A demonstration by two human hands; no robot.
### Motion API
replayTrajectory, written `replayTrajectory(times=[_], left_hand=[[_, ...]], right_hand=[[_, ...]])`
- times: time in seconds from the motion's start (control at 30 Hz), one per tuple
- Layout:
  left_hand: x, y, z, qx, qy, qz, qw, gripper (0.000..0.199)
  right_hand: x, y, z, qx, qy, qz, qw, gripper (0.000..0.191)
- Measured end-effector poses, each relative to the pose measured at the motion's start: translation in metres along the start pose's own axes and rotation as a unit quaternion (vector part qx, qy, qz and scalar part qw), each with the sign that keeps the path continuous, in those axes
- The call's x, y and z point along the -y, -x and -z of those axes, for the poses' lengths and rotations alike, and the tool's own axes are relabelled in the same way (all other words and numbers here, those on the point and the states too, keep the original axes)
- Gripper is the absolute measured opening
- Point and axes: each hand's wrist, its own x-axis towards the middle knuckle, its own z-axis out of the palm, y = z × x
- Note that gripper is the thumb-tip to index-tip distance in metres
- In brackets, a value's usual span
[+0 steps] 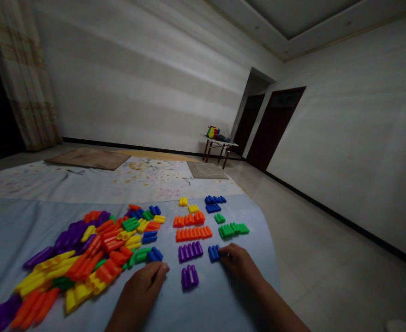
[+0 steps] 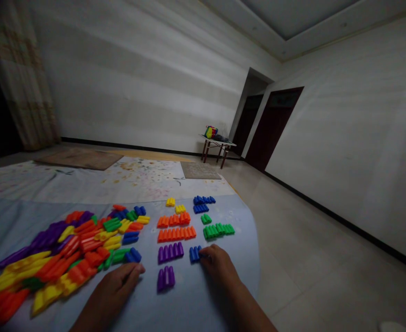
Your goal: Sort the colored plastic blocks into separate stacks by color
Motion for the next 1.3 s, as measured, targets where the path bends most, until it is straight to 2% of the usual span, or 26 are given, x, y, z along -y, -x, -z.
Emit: replayTrajectory(times=[0.1, 0.23, 0.37, 0.47, 0.6, 0.8, 1.07, 1.3], left_hand=[[0.001, -0.001, 0.000, -0.004, 0.001, 0.006, 1.000, 0.038], [0.003, -0.002, -0.002, 0.005, 0.001, 0.010, 1.000, 0.039], [0.005, -0.003, -0.003, 0.006, 0.004, 0.013, 1.000, 0.039], [0.005, -0.003, -0.003, 0.003, 0.006, 0.011, 1.000, 0.039], [0.005, -0.002, -0.005, -0.009, 0.004, 0.012, 1.000, 0.039], [0.010, -0.001, -0.008, -0.017, -0.012, 0.007, 1.000, 0.036], [0.007, -0.001, -0.008, -0.006, -0.012, 0.017, 1.000, 0.036], [0.004, 0.000, -0.008, -0.017, -0.007, 0.019, 1.000, 0.035]], right_hand=[[0.000, -0.002, 0.004, -0.016, -0.007, 0.009, 1.000, 0.020], [0.001, -0.019, 0.025, -0.058, -0.024, 0.010, 0.998, 0.021], [-0.012, -0.058, 0.051, -0.119, -0.011, -0.029, 0.992, 0.023], [-0.032, -0.093, 0.061, -0.139, 0.066, -0.081, 0.985, 0.025], [-0.059, -0.127, 0.058, -0.143, 0.121, -0.123, 0.975, 0.024], [-0.082, -0.148, 0.047, -0.128, 0.167, -0.148, 0.967, 0.025], [-0.097, -0.160, 0.039, -0.095, 0.163, -0.154, 0.970, 0.029], [-0.097, -0.169, 0.030, -0.081, 0.158, -0.159, 0.971, 0.025]])
